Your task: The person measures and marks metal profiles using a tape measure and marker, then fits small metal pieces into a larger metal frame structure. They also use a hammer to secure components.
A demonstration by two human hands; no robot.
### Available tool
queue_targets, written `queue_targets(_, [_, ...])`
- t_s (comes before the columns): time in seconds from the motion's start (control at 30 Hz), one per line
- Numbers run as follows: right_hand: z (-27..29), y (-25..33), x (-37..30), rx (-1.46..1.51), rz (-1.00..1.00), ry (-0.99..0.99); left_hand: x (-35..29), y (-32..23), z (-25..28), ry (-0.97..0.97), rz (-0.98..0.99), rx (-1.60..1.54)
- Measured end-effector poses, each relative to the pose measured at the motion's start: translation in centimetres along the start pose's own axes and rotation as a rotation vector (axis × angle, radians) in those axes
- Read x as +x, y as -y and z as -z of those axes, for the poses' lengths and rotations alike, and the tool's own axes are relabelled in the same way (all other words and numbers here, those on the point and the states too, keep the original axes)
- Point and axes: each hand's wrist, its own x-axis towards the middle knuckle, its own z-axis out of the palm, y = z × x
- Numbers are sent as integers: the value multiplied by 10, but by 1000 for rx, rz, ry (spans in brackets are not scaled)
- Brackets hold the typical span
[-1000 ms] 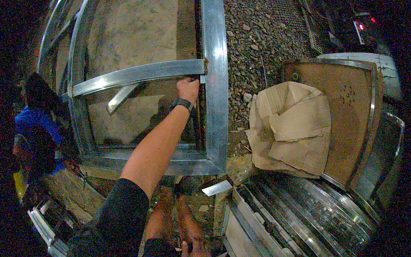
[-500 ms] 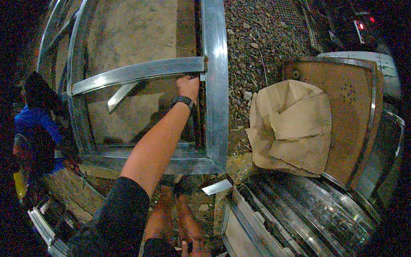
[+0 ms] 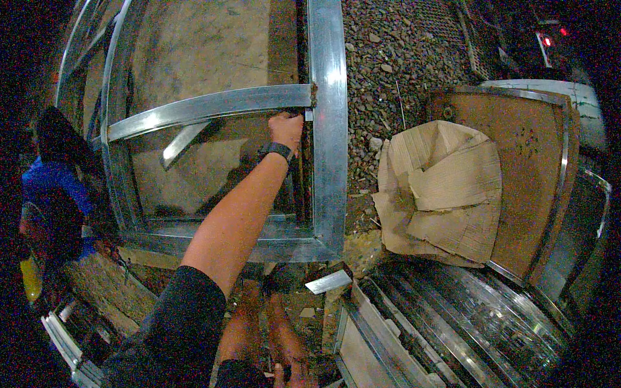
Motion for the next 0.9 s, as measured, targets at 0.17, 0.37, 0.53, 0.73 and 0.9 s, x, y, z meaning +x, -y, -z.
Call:
queue_targets(0.17, [-1,-1,1,-52,13,-3,3,7,-2,11,-13,-51])
queue_targets(0.37, [-25,-21,2,-92,64,-70,-4,-6,9,44,-39,33])
queue_targets(0.53, [-32,-19,2,-164,148,-188,1,2,1,32,-43,31])
queue_targets(0.73, [13,23,4,-5,65,-93,-1,-1,10,-29,-68,112])
queue_targets(0.9, [11,30,1,0,0,-42,-13,-20,9,131,92,-39])
